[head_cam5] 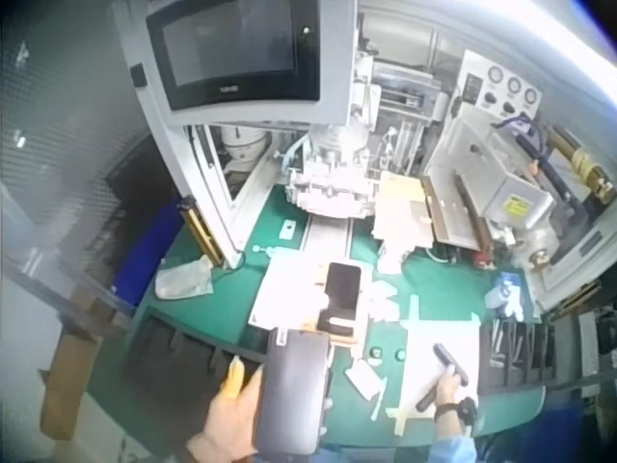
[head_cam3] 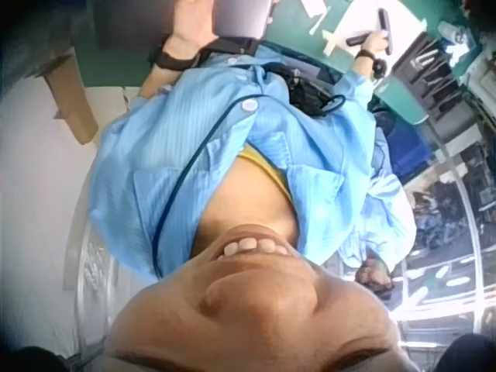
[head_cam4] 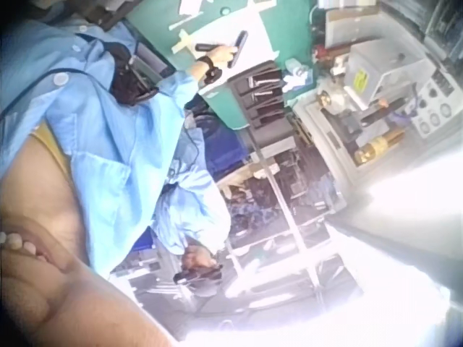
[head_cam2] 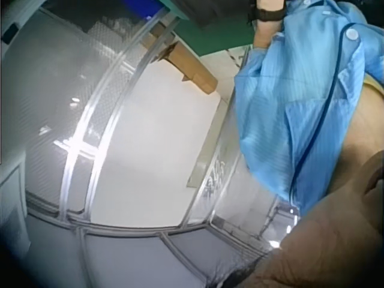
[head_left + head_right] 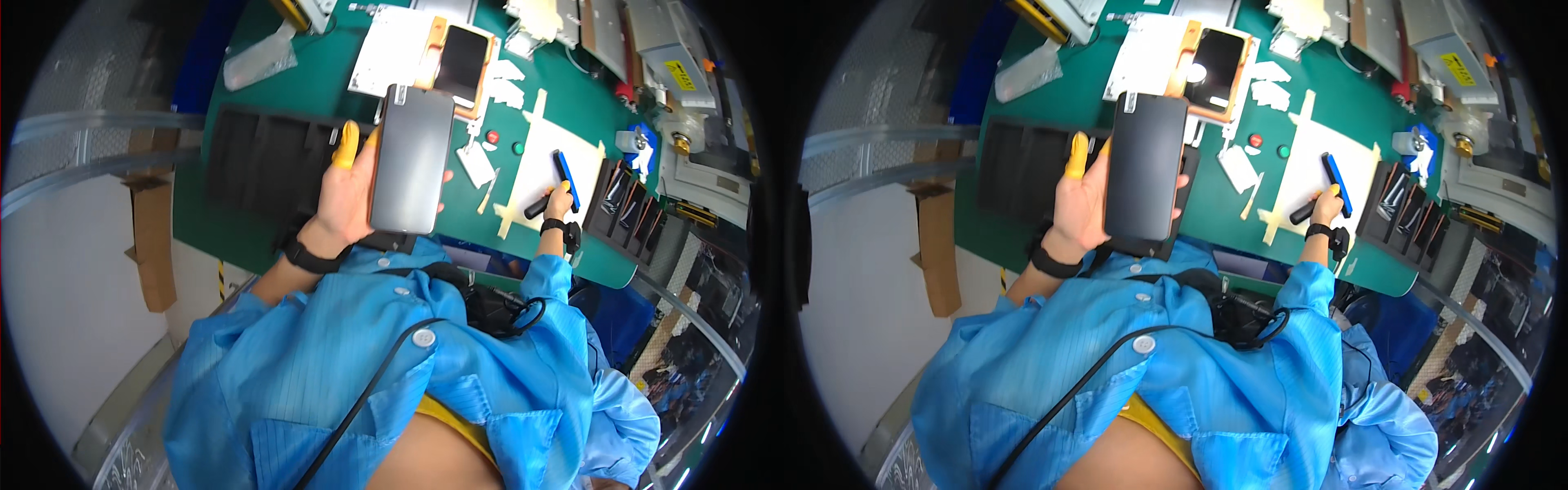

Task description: Assembling and inspecting smartphone components at a workstation using specialized tools.

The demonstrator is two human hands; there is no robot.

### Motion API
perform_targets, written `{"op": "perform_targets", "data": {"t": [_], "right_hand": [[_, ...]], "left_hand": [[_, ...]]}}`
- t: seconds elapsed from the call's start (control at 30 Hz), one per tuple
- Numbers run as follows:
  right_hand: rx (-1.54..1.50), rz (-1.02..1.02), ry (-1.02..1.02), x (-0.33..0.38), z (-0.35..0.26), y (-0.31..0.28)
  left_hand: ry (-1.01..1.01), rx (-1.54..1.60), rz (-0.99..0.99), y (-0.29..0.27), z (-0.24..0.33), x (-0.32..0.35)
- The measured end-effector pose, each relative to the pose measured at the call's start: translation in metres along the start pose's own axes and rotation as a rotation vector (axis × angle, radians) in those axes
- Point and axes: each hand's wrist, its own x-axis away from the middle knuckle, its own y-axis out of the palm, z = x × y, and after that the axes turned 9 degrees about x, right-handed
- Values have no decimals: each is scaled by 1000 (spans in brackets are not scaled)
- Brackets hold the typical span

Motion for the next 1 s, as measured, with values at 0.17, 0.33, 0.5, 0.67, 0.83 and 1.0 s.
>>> {"op": "perform_targets", "data": {"t": [0.17, 0.33, 0.5, 0.67, 0.83, 1.0], "right_hand": [[128, -6, -78, 88, 23, 19], [279, 31, -133, 57, 34, 19], [75, -62, 69, -6, 19, -3], [132, 248, -147, 23, 75, 19], [151, -20, 35, 87, 20, 26], [728, -205, 51, 76, -11, -6]], "left_hand": [[53, -11, -62, -8, 7, 1], [231, -335, 199, -27, 10, 12], [515, -850, 629, -85, 57, 54], [563, -1132, 872, -137, 121, 93], [504, -1938, 911, -173, 117, 78], [694, -1639, 743, -174, 130, 73]]}}
